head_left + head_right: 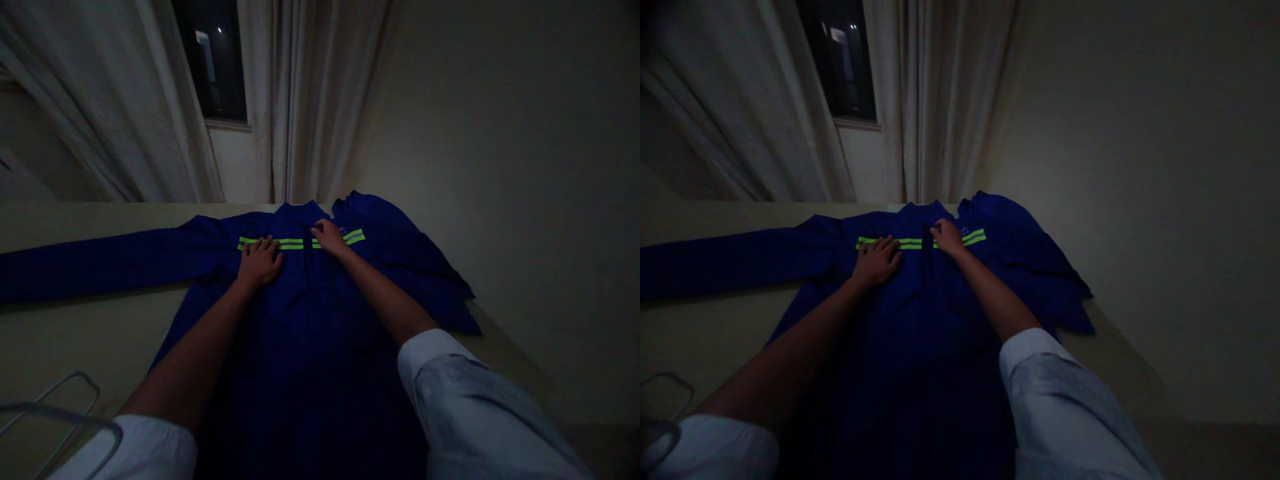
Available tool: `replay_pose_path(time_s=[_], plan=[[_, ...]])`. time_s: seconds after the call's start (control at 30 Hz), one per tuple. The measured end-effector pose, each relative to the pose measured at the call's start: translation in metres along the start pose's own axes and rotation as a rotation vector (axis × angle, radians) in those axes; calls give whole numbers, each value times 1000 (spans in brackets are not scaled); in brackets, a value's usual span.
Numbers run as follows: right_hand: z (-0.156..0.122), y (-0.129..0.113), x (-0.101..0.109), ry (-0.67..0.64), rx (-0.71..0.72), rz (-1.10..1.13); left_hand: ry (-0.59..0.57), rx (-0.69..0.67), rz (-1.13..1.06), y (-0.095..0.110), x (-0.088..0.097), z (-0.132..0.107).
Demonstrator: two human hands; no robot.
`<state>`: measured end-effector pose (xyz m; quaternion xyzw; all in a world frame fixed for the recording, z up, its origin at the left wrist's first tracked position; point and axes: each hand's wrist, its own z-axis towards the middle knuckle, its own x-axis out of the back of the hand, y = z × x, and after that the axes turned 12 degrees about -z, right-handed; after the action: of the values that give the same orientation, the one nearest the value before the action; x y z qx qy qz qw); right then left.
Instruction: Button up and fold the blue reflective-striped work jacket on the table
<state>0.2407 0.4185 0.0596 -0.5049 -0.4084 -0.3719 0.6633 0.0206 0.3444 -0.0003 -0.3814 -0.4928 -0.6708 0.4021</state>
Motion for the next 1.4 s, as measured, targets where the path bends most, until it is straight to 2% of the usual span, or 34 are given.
replay_pose_path(time_s=[0.07,0.13,0.17,0.2,0.27,0.3,0.37,0.4,0.5,0.57,0.63,0.7,0.83,1.03,1.13,1.23,1.4], plan=[[-62,-14,17,-76,350,70,30,-34,2,7,10,-2],[-141,-25,35,-282,833,128,43,-69,7,18,22,-8],[-182,-29,43,-407,1014,115,32,-100,14,25,28,-14],[-222,-30,50,-486,1131,69,8,-141,26,34,34,-23],[-288,-26,58,-554,1240,-10,-75,-234,47,54,44,-53],[-312,-21,61,-550,1237,-44,-129,-277,43,64,48,-74],[-344,-8,62,-503,1168,-89,-221,-348,-8,81,53,-126],[-353,-3,62,-473,1124,-104,-248,-392,-50,87,54,-155],[-367,6,60,-391,1015,-112,-225,-536,-120,95,58,-236],[-374,4,60,-341,978,-119,-204,-589,-127,95,59,-273],[-379,-2,60,-322,1001,-146,-220,-608,-120,93,57,-293],[-382,-8,59,-348,1087,-165,-262,-609,-104,92,53,-300],[-377,-10,54,-380,1219,-142,-336,-604,-101,89,46,-300],[-372,3,48,-324,1331,-63,-339,-569,-149,90,46,-299],[-377,11,47,-253,1324,12,-332,-568,-143,91,46,-297],[-383,24,50,-236,1287,58,-349,-565,-126,91,44,-298],[-379,59,70,-308,1071,5,-346,-574,-109,94,52,-304]])
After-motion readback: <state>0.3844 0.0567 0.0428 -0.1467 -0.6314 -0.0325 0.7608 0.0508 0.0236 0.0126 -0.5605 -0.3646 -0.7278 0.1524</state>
